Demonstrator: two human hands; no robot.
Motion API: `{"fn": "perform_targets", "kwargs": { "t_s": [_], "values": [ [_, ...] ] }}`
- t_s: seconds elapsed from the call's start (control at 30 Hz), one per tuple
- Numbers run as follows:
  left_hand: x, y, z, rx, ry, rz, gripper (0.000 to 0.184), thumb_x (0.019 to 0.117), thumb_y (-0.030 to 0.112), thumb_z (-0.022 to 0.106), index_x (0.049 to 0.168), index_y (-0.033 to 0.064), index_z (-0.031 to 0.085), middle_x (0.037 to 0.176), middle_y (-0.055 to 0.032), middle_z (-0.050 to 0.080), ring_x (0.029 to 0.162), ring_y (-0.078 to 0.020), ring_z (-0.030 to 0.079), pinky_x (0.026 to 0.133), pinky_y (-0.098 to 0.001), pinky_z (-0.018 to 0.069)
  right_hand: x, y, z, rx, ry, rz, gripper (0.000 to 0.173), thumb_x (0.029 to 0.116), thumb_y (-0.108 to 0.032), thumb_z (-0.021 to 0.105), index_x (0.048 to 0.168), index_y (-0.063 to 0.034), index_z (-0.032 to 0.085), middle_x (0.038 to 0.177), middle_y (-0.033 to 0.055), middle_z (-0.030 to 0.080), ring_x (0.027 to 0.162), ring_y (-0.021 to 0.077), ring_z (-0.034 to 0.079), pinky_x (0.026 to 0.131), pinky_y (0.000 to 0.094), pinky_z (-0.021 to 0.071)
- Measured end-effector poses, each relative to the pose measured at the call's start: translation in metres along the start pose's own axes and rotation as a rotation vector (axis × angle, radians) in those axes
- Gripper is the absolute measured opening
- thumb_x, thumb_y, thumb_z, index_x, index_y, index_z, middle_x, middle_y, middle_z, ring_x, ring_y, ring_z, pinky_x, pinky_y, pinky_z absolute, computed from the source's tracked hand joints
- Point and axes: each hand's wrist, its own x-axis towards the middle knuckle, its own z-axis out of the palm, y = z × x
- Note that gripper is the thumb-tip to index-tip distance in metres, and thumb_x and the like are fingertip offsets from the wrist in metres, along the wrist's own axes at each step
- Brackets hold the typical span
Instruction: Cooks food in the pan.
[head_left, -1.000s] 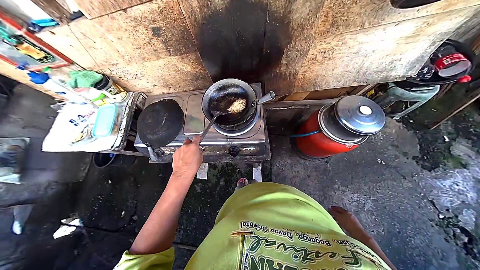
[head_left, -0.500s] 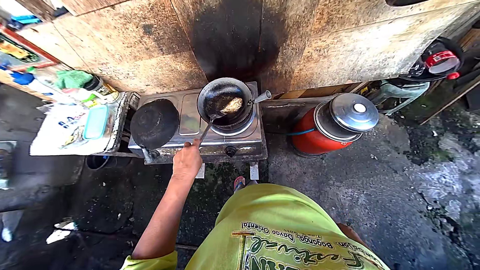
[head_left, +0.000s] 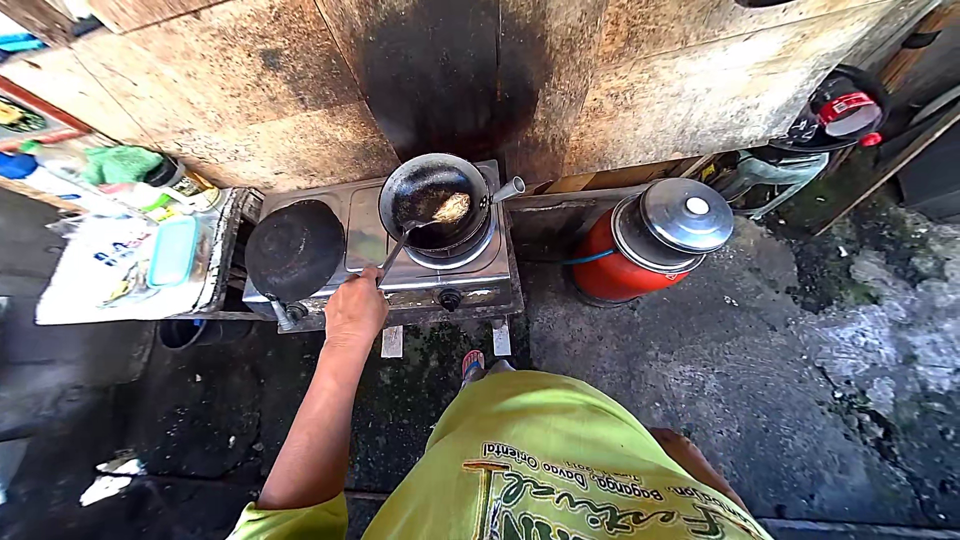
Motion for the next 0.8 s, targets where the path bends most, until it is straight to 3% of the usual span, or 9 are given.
{"fn": "perform_targets", "kwargs": {
  "t_s": [0.13, 0.33, 0.47, 0.73, 0.8],
  "values": [
    [0.003, 0.019, 0.010, -0.054, 0.086, 0.025, 0.038, 0.1024, 0.012, 0.060, 0.140, 0.0133, 0.060, 0.126, -0.0254, 0.065, 0.106, -0.0460, 0.068, 0.087, -0.0631, 0.0542, -0.001, 0.017, 0.007, 0.027, 0.001, 0.022, 0.047, 0.1083, -0.035, 0.054, 0.139, 0.0003, 0.061, 0.138, 0.0257, 0.063, 0.135, 0.0419, 0.056, 0.115, 0.0606, 0.0387],
    [0.007, 0.034, 0.028, 0.003, 0.020, 0.077, 0.040, 0.1045, 0.015, 0.057, 0.144, 0.0158, 0.057, 0.130, -0.0242, 0.063, 0.103, -0.0450, 0.069, 0.084, -0.0613, 0.0555, 0.001, 0.042, 0.013, 0.152, -0.005, 0.006, 0.049, 0.1084, -0.033, 0.054, 0.140, 0.0033, 0.059, 0.141, 0.0296, 0.059, 0.136, 0.0454, 0.053, 0.115, 0.0620, 0.0377],
    [0.005, 0.028, 0.024, 0.058, -0.008, 0.061, 0.039, 0.1037, 0.015, 0.057, 0.143, 0.0160, 0.058, 0.131, -0.0227, 0.064, 0.108, -0.0435, 0.068, 0.087, -0.0603, 0.0551, 0.061, 0.094, 0.046, 0.149, 0.086, -0.047, 0.049, 0.1032, -0.042, 0.060, 0.130, -0.0021, 0.068, 0.124, 0.0264, 0.069, 0.120, 0.0446, 0.065, 0.104, 0.0652, 0.0480],
    [0.007, 0.024, 0.019, 0.079, -0.043, 0.082, 0.040, 0.1034, 0.013, 0.057, 0.144, 0.0140, 0.058, 0.130, -0.0245, 0.064, 0.110, -0.0454, 0.067, 0.088, -0.0620, 0.0544, 0.042, 0.061, 0.032, 0.133, 0.050, -0.082, 0.051, 0.1054, -0.039, 0.057, 0.136, 0.0015, 0.063, 0.133, 0.0282, 0.065, 0.129, 0.0451, 0.059, 0.111, 0.0632, 0.0424],
    [0.009, 0.024, 0.021, 0.080, -0.044, 0.084, 0.040, 0.1032, 0.012, 0.057, 0.144, 0.0144, 0.057, 0.130, -0.0243, 0.064, 0.110, -0.0458, 0.068, 0.088, -0.0623, 0.0546, 0.033, 0.061, 0.030, 0.054, 0.123, -0.200, 0.054, 0.1060, -0.043, 0.053, 0.132, 0.0026, 0.065, 0.125, 0.0289, 0.068, 0.121, 0.0459, 0.064, 0.104, 0.0634, 0.0484]
  ]
}}
